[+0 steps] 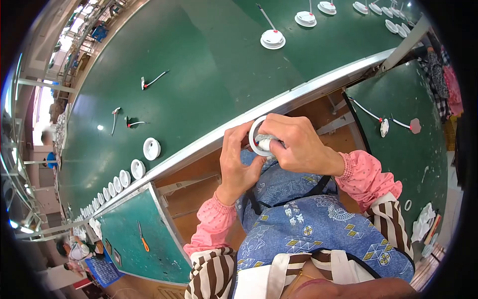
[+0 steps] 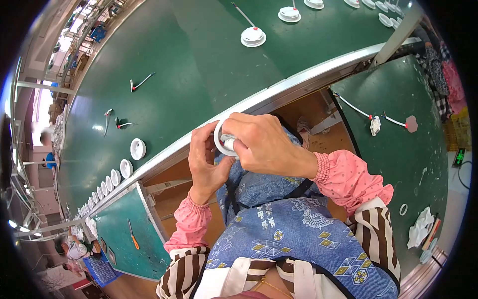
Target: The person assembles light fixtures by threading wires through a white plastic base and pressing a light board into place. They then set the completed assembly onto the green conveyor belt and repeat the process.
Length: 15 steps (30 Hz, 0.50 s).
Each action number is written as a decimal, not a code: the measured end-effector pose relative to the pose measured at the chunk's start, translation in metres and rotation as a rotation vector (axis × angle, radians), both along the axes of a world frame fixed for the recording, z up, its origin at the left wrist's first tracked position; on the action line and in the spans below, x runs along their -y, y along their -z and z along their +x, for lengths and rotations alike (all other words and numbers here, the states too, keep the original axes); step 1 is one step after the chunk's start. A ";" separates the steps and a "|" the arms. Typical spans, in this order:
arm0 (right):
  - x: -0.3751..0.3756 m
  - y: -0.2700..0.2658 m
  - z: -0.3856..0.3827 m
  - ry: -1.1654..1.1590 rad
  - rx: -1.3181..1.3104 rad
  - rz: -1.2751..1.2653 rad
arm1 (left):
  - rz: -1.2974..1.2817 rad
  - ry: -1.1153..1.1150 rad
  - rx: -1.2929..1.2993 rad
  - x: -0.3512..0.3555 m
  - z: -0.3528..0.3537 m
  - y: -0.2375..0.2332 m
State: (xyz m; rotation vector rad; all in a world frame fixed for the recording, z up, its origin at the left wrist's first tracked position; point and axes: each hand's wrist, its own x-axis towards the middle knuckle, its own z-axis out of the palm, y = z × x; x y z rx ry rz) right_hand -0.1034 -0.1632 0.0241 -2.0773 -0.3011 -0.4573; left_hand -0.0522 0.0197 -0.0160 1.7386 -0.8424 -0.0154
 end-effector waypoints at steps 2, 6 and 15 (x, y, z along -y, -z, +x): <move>0.004 0.004 0.001 -0.025 0.006 -0.014 | 0.004 0.004 0.013 0.003 -0.002 0.004; 0.007 0.006 -0.002 -0.055 -0.013 -0.037 | 0.057 0.063 -0.207 -0.004 -0.004 0.000; 0.009 0.001 -0.006 -0.147 -0.029 -0.011 | -0.093 0.125 -0.471 -0.015 0.000 -0.002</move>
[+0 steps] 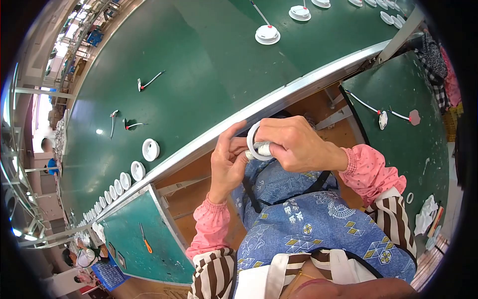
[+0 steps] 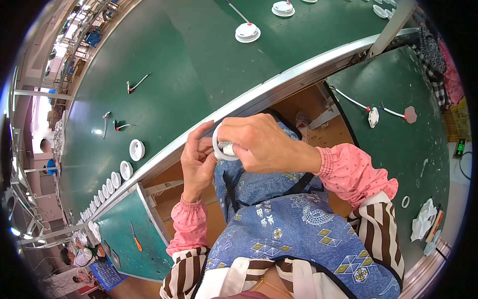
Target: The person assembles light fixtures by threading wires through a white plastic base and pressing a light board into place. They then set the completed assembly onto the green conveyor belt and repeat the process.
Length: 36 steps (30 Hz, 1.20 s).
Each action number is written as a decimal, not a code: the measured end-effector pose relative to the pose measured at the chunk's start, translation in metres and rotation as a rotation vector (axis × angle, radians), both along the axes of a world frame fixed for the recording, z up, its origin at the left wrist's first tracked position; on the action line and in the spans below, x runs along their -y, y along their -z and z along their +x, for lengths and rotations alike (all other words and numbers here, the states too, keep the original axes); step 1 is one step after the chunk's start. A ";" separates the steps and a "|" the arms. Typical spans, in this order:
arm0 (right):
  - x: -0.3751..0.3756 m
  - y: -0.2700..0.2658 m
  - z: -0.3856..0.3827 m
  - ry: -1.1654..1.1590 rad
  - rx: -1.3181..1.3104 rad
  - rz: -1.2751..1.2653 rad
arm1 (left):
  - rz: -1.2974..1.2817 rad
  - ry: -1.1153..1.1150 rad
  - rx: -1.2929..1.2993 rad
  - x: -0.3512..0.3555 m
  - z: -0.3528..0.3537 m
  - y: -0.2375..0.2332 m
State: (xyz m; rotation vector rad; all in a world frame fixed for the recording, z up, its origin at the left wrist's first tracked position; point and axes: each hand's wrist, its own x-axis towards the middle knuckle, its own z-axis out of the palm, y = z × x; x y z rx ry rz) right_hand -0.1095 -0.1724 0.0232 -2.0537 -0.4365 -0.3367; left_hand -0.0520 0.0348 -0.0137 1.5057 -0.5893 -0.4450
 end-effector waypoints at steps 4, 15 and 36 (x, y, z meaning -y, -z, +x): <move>0.009 -0.006 -0.001 -0.064 -0.054 0.032 | 0.184 0.140 0.308 -0.009 0.007 0.006; -0.002 -0.019 -0.018 -0.119 -0.024 -0.082 | 0.142 0.137 0.108 -0.005 -0.033 -0.022; -0.010 0.009 -0.013 -0.242 -0.416 0.272 | -0.003 0.159 -0.302 -0.028 -0.038 -0.010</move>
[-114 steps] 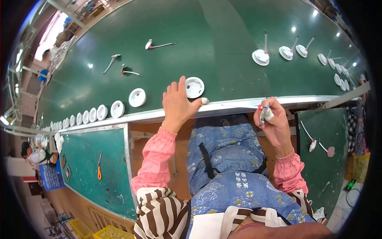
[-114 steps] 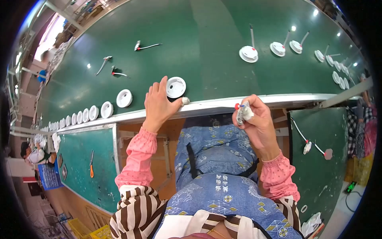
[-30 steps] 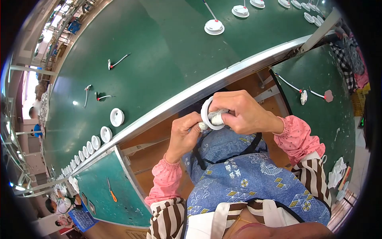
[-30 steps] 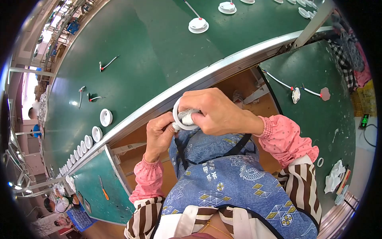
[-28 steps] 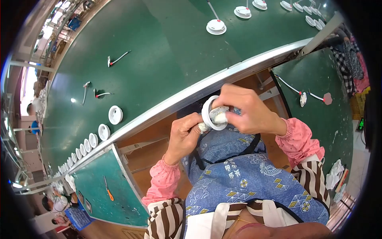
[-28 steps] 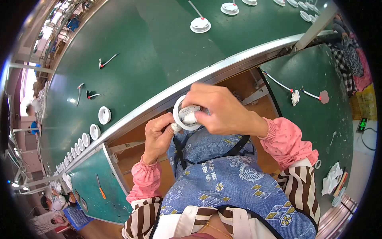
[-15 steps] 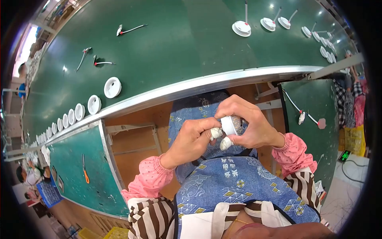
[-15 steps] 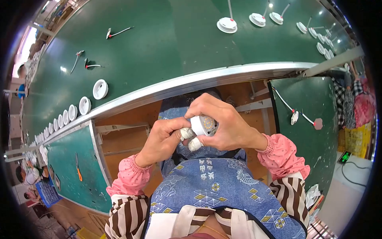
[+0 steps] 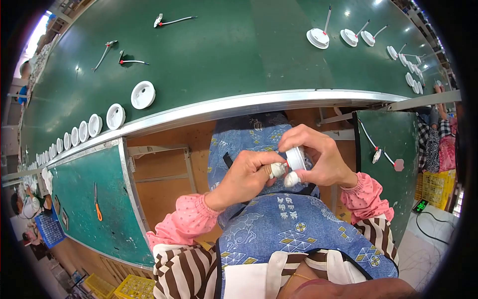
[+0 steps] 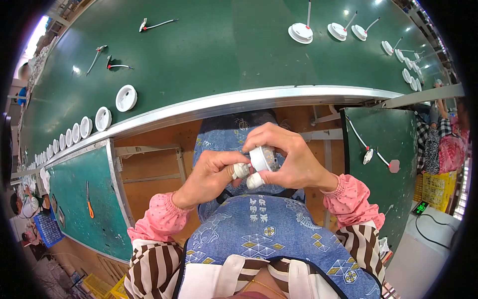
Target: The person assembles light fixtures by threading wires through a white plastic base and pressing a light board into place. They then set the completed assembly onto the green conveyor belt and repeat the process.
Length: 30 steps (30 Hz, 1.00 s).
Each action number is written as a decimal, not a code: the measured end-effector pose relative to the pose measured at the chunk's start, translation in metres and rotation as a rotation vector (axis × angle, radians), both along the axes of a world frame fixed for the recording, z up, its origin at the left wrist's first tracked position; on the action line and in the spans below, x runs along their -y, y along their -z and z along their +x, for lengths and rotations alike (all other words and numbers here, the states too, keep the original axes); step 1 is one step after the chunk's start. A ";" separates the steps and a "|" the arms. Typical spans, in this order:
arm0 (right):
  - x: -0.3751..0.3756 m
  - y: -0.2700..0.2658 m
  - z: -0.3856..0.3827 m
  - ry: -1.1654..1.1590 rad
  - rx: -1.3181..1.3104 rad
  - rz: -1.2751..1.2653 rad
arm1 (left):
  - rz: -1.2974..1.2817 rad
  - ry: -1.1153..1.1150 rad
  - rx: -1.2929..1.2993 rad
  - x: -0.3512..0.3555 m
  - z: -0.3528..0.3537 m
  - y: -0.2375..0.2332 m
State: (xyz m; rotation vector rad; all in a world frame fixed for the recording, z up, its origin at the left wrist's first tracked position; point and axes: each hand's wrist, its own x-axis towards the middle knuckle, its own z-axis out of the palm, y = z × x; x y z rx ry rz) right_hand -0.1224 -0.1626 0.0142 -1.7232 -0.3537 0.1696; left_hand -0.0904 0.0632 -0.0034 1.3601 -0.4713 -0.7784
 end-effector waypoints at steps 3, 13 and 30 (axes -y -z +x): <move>0.003 0.002 0.002 -0.044 0.066 -0.031 | 0.087 0.028 -0.095 -0.005 -0.002 -0.012; 0.007 0.014 -0.012 -0.032 -0.350 0.260 | 0.020 -0.024 0.046 0.005 0.000 0.005; -0.024 0.010 0.007 0.228 0.565 -0.576 | 0.253 -0.117 0.722 0.000 0.013 0.014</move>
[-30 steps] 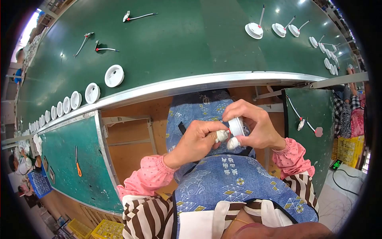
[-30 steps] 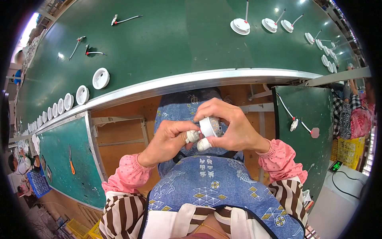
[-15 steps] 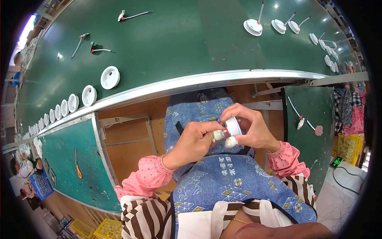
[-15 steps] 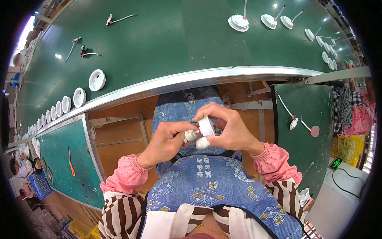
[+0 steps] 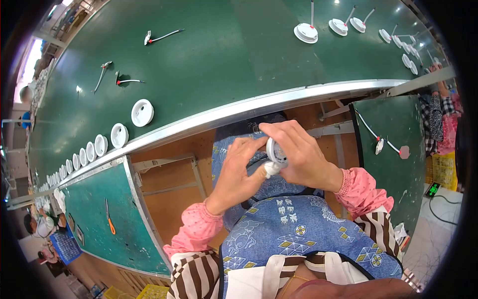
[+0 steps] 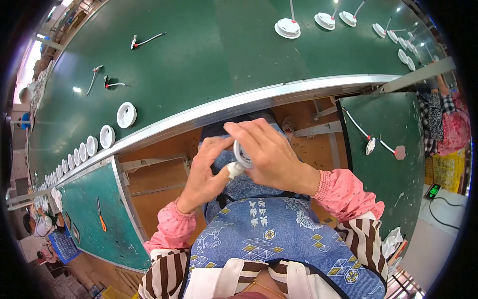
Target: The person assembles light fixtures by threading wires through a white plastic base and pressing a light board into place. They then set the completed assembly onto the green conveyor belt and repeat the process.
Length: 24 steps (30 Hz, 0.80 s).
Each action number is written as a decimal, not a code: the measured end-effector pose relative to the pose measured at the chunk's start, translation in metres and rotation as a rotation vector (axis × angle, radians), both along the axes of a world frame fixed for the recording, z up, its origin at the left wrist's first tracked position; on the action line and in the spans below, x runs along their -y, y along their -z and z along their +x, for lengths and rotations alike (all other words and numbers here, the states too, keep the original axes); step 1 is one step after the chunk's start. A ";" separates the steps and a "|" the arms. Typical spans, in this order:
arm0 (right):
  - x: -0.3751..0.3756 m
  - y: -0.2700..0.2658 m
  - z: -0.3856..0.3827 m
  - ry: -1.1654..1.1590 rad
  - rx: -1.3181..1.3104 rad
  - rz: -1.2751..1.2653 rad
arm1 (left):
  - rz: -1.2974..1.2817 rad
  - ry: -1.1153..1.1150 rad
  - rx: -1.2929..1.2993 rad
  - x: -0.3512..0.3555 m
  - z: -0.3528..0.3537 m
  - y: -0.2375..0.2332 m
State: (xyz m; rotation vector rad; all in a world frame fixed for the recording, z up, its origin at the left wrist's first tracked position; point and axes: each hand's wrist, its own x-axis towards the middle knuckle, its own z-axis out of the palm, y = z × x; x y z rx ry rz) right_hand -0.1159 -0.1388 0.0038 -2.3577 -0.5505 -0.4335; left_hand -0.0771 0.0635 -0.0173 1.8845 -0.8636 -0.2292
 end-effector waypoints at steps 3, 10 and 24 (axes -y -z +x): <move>-0.004 -0.006 0.001 -0.006 0.005 -0.086 | -0.081 -0.065 -0.450 0.001 -0.008 0.011; 0.017 -0.015 -0.015 0.162 -0.073 0.291 | -0.506 -0.153 -0.719 0.008 -0.021 0.011; -0.011 0.012 -0.003 0.278 0.171 0.188 | -0.498 -0.440 -0.500 0.038 -0.036 0.010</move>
